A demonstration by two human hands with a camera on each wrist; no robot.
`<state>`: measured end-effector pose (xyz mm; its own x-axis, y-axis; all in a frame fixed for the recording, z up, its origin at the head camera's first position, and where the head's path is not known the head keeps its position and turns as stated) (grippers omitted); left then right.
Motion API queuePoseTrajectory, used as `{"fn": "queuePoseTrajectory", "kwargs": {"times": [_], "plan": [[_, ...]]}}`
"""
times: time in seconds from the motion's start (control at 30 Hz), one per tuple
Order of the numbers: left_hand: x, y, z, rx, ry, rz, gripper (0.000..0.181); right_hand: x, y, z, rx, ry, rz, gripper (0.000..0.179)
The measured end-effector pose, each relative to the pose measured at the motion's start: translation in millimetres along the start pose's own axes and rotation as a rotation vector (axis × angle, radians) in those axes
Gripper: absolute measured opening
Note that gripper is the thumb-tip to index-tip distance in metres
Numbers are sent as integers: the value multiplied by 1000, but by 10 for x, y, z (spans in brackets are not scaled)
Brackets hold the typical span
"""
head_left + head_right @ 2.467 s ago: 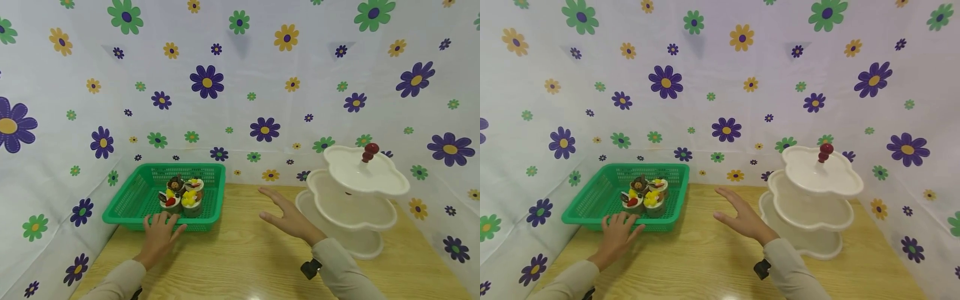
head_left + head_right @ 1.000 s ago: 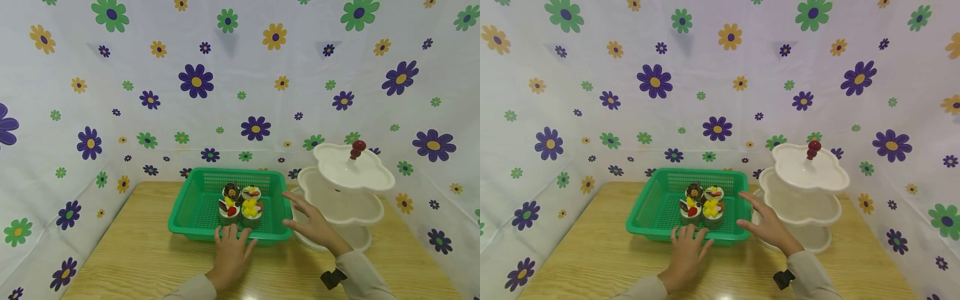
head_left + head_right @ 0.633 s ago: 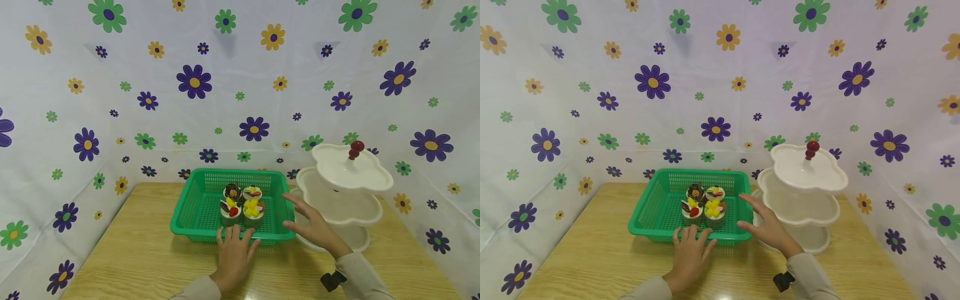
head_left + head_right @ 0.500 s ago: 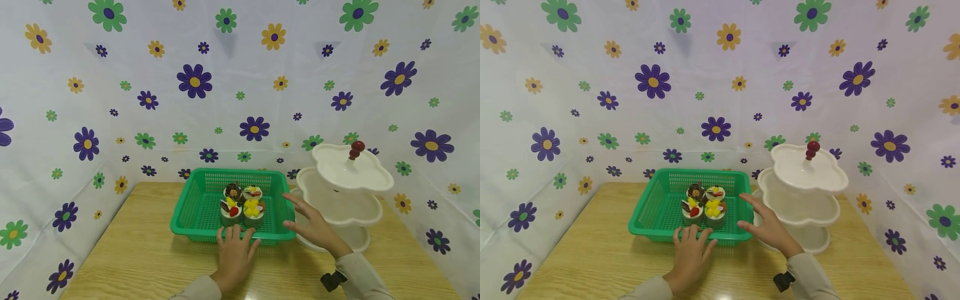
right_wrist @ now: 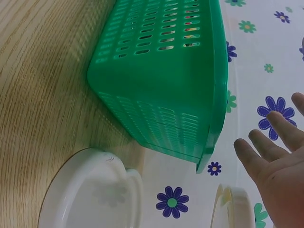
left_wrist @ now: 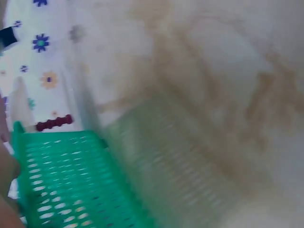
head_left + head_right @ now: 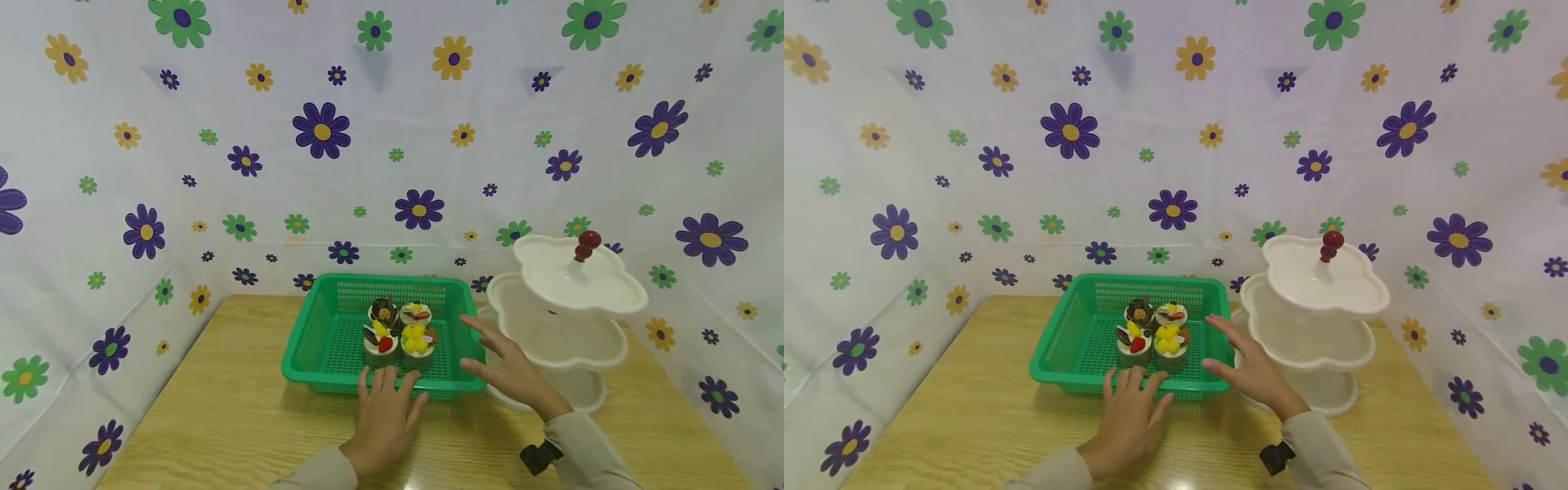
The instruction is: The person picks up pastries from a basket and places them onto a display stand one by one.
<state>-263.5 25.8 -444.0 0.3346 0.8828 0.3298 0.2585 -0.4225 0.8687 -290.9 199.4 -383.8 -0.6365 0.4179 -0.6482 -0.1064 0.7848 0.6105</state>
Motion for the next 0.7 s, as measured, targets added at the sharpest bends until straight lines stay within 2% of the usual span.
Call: {"fn": "queuePoseTrajectory", "kwargs": {"times": [0.1,0.2,0.37,0.47,0.57,0.7], "plan": [[-22,59,-47,-110,-41,10,46,12,-10,-10,-8,-6,-1,67],[-121,154,-113,-161,-87,14,54,26,-19,-17,-13,-17,-1,67],[-445,311,-212,-159,-127,-30,58,78,-36,-17,-12,-50,-16,66],[-695,374,-203,-143,-151,-63,57,111,-60,-33,-15,-82,-14,65],[-888,424,-152,-103,-233,-113,53,116,-92,-81,-16,-104,-16,64],[-1003,460,-65,-55,-382,-151,48,127,-137,-167,-8,-123,-32,65]]}}
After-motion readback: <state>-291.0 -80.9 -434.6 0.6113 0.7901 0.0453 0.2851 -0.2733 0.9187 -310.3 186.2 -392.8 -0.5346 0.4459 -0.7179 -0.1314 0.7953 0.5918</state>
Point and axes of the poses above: each hand's wrist, its own z-axis away from the middle knuckle, its own y-axis out of the back of the hand, x = y × z, the point moved 9 cm from there along -z, towards the middle knuckle, and after that the axes turned 10 degrees about y, right-handed, at the moved point
